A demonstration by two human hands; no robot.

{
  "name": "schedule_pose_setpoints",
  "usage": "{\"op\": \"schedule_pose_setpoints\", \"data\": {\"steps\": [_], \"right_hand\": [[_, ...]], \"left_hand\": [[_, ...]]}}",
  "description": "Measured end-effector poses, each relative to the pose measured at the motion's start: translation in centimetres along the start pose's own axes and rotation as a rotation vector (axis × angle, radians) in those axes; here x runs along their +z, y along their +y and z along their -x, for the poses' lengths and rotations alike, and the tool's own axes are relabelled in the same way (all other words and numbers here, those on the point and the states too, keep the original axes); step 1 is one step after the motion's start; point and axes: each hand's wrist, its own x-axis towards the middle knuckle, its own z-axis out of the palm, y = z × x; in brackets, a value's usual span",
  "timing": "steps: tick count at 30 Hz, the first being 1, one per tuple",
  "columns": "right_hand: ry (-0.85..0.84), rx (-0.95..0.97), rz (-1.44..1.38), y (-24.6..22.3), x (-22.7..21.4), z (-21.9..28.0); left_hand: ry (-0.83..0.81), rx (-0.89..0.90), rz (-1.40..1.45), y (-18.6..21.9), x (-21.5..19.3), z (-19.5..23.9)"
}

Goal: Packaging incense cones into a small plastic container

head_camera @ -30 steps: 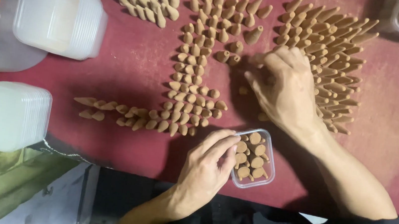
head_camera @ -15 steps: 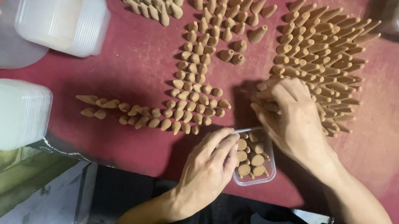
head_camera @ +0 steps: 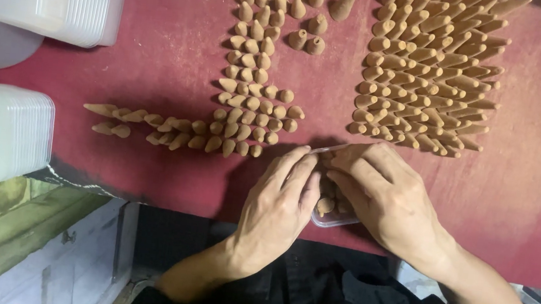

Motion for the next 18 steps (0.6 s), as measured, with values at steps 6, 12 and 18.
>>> {"op": "schedule_pose_setpoints", "data": {"steps": [6, 12, 18], "right_hand": [[-0.030, 0.003, 0.065, -0.1, 0.4, 0.0], [-0.047, -0.035, 0.141, 0.3, 1.0, 0.1], [-0.017, -0.110, 0.158, 1.0, 1.7, 0.0]], "left_hand": [[-0.020, -0.055, 0.075, 0.1, -0.3, -0.3], [-0.036, -0.080, 0.119, -0.3, -0.3, -0.2], [-0.019, -0.086, 0.164, -0.7, 0.0, 0.0]]}}
